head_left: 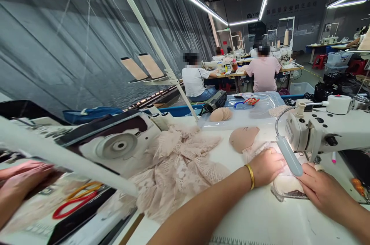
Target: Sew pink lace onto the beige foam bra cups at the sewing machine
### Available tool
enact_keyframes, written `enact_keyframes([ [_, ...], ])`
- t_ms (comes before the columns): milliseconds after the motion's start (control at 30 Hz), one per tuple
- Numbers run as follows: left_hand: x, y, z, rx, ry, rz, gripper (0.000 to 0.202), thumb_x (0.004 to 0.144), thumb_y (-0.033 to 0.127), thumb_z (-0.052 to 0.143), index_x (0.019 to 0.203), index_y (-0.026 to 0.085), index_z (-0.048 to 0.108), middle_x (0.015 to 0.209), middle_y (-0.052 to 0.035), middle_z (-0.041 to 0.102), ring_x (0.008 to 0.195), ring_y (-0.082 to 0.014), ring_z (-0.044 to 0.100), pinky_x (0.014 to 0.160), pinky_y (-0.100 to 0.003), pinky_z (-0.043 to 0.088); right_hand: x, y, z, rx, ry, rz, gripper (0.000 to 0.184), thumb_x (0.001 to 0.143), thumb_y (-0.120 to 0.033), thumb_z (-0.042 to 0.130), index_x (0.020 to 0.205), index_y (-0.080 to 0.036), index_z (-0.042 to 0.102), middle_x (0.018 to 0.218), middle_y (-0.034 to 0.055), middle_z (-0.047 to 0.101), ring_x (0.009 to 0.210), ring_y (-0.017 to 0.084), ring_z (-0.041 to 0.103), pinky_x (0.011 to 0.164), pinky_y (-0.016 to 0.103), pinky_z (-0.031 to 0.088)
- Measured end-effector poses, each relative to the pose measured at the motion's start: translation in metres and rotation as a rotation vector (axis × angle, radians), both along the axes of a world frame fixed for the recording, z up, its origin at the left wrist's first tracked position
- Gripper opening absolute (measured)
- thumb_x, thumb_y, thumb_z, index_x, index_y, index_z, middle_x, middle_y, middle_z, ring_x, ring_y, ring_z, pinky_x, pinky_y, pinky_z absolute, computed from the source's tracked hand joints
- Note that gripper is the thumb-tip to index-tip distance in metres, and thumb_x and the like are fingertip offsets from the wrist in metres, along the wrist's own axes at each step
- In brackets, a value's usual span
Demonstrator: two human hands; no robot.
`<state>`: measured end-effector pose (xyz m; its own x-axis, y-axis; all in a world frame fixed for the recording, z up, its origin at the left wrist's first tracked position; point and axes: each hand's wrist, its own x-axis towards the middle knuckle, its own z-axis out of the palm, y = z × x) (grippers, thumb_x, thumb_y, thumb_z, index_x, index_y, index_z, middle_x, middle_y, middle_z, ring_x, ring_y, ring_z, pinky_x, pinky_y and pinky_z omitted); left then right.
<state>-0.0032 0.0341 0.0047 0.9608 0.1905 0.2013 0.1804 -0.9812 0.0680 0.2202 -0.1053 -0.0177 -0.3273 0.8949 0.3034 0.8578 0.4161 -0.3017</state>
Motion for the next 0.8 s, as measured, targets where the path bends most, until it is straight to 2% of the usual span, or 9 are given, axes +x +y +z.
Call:
enact_keyframes([
  [133, 0.004, 0.003, 0.002, -0.006, -0.016, 0.081, 0.026, 0.103, 0.025, 0.055, 0.123, 0.021, 0.072, 0.121, -0.0123, 0.072, 0.114, -0.028, 0.063, 0.108, -0.048, 0.043, 0.003, 0.001, 0.0, 0.013, 0.035, 0.008, 0.03, 0.106, -0.02, 0.04, 0.092, -0.028, 0.065, 0.091, 0.0051, 0.063, 0.079, 0.023, 0.062, 0.064, 0.034, 0.049],
  [300, 0.004, 0.004, 0.012, -0.038, -0.023, 0.176, 0.031, 0.095, 0.008, 0.054, 0.123, 0.016, 0.066, 0.107, -0.0123, 0.073, 0.103, -0.0267, 0.066, 0.098, -0.041, 0.049, 0.002, -0.004, 0.001, -0.047, 0.22, 0.023, 0.028, 0.109, -0.033, 0.042, 0.105, -0.03, 0.07, 0.105, 0.0073, 0.071, 0.095, 0.027, 0.068, 0.081, 0.04, 0.054],
  [400, -0.016, -0.017, 0.024, -0.065, -0.034, 0.197, 0.034, 0.093, 0.005, 0.051, 0.123, 0.013, 0.064, 0.102, -0.012, 0.074, 0.098, -0.0259, 0.068, 0.092, -0.038, 0.052, -0.017, -0.008, 0.008, -0.275, 0.532, -0.061, 0.03, 0.108, -0.052, 0.046, 0.11, -0.029, 0.065, 0.1, 0.0051, 0.072, 0.094, 0.026, 0.069, 0.078, 0.038, 0.054],
  [467, -0.035, -0.051, 0.028, -0.167, -0.106, 0.178, 0.031, 0.099, 0.013, 0.051, 0.127, 0.016, 0.063, 0.113, -0.012, 0.075, 0.109, -0.0258, 0.068, 0.099, -0.039, 0.051, -0.037, -0.011, 0.014, -0.422, 0.843, -0.126, 0.04, 0.103, -0.062, 0.052, 0.124, -0.028, 0.057, 0.09, 0.0009, 0.071, 0.083, 0.024, 0.068, 0.071, 0.035, 0.052],
  [533, -0.053, -0.096, 0.025, -0.564, -0.295, 0.144, 0.029, 0.099, 0.034, 0.064, 0.124, 0.021, 0.067, 0.123, -0.0125, 0.074, 0.119, -0.0294, 0.066, 0.107, -0.043, 0.048, -0.057, -0.016, 0.019, -0.492, 1.084, -0.156, 0.059, 0.097, -0.066, 0.061, 0.138, -0.026, 0.048, 0.08, -0.0037, 0.067, 0.071, 0.021, 0.062, 0.065, 0.032, 0.05],
  [633, -0.064, -0.156, 0.013, -1.553, -0.335, 0.212, 0.057, 0.088, 0.067, 0.075, 0.121, 0.02, 0.071, 0.106, -0.0135, 0.077, 0.099, -0.0271, 0.073, 0.091, -0.04, 0.054, -0.083, -0.033, 0.02, -0.47, 1.205, -0.215, 0.067, 0.088, -0.065, 0.074, 0.139, -0.025, 0.053, 0.073, -0.0056, 0.064, 0.065, 0.018, 0.058, 0.064, 0.031, 0.05],
  [667, -0.063, -0.169, 0.01, -1.802, -0.445, 0.274, 0.068, 0.081, 0.072, 0.08, 0.122, 0.018, 0.071, 0.106, -0.0145, 0.077, 0.098, -0.0267, 0.074, 0.093, -0.041, 0.054, -0.09, -0.042, 0.017, -0.438, 1.217, -0.241, 0.065, 0.087, -0.064, 0.075, 0.137, -0.026, 0.057, 0.074, -0.0048, 0.065, 0.066, 0.018, 0.059, 0.064, 0.031, 0.051],
  [733, -0.057, -0.179, 0.009, -2.005, -0.848, 0.376, 0.071, 0.077, 0.068, 0.087, 0.122, 0.015, 0.072, 0.112, -0.0163, 0.076, 0.105, -0.0272, 0.073, 0.1, -0.041, 0.052, -0.102, -0.064, 0.009, -0.372, 1.22, -0.288, 0.059, 0.089, -0.063, 0.075, 0.135, -0.029, 0.062, 0.079, -0.0026, 0.068, 0.068, 0.019, 0.063, 0.067, 0.031, 0.054],
  [800, -0.05, -0.176, 0.014, -1.962, -1.234, 0.459, 0.061, 0.074, 0.054, 0.094, 0.116, 0.014, 0.075, 0.117, -0.0162, 0.076, 0.11, -0.0288, 0.072, 0.104, -0.039, 0.051, -0.108, -0.085, 0.0, -0.354, 1.168, -0.295, 0.054, 0.09, -0.064, 0.073, 0.131, -0.03, 0.068, 0.086, 0.0003, 0.073, 0.074, 0.02, 0.068, 0.07, 0.03, 0.058],
])
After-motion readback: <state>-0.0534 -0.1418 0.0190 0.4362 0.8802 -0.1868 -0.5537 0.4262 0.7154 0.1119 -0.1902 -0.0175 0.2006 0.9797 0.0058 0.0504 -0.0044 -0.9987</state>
